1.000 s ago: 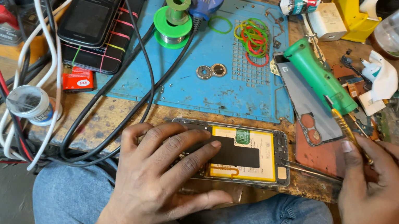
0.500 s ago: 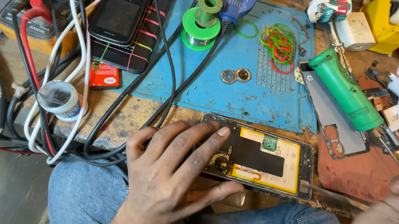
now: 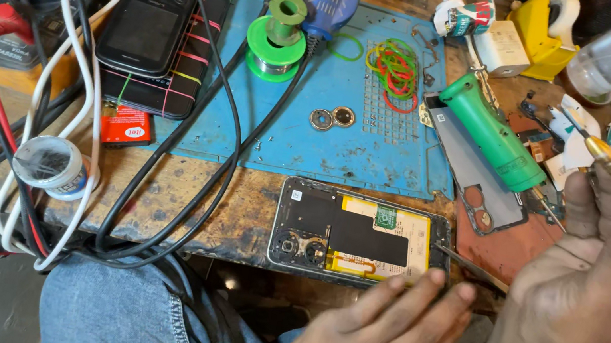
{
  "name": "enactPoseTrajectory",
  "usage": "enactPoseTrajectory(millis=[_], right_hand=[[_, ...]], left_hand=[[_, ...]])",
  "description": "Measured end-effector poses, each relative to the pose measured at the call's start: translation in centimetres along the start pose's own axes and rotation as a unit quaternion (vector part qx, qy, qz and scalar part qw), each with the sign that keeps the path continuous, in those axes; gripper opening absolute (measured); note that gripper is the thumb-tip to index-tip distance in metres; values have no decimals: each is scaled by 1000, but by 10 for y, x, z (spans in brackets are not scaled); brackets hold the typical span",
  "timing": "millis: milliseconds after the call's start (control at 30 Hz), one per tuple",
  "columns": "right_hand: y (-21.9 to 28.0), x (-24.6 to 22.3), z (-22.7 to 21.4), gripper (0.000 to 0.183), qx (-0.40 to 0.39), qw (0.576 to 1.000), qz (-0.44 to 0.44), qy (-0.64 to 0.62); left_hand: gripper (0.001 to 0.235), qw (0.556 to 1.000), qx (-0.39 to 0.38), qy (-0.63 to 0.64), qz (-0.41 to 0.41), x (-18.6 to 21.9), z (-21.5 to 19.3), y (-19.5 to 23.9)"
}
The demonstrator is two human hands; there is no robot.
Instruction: The person uses a soldering iron and tweezers to work on the internal components of a disassembled smartphone. They heat and remove small parts near the camera module and battery area, placing removed pieces on the workbench.
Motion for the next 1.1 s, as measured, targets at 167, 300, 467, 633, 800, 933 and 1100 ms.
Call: enactPoseTrajectory(millis=[167, 300, 467, 633, 800, 933, 1100], right_hand=[[-2, -29, 9, 18, -6, 998, 44, 41], [2, -67, 43, 21, -70, 993, 75, 63], [22, -79, 112, 35, -238, 969, 36, 49], [23, -67, 130, 47, -316, 947, 4, 54], [38, -48, 145, 50, -308, 951, 11, 19], [47, -41, 150, 51, -303, 952, 26, 28], [45, -43, 156, 51, -323, 945, 6, 48]], left_hand=[[61, 985, -107, -138, -5, 37, 52, -20], [67, 972, -183, -144, -15, 58, 77, -36], [62, 973, -214, -87, -7, 63, 88, -24], [46, 994, -109, -17, -25, 39, 35, 6], [25, 982, 51, 79, -162, -51, -51, 17], [46, 948, 41, 64, -308, -122, -72, 17], [57, 932, 44, 67, -355, -135, -57, 9]])
Point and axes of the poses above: each hand's wrist, its own y-axis away from the middle knuckle, its own z-axis out of the palm, x = y × z, the point moved 10 cm from there along -y, towards the middle knuckle, and after that the axes turned 14 degrees about -z, right-handed, at the moved point
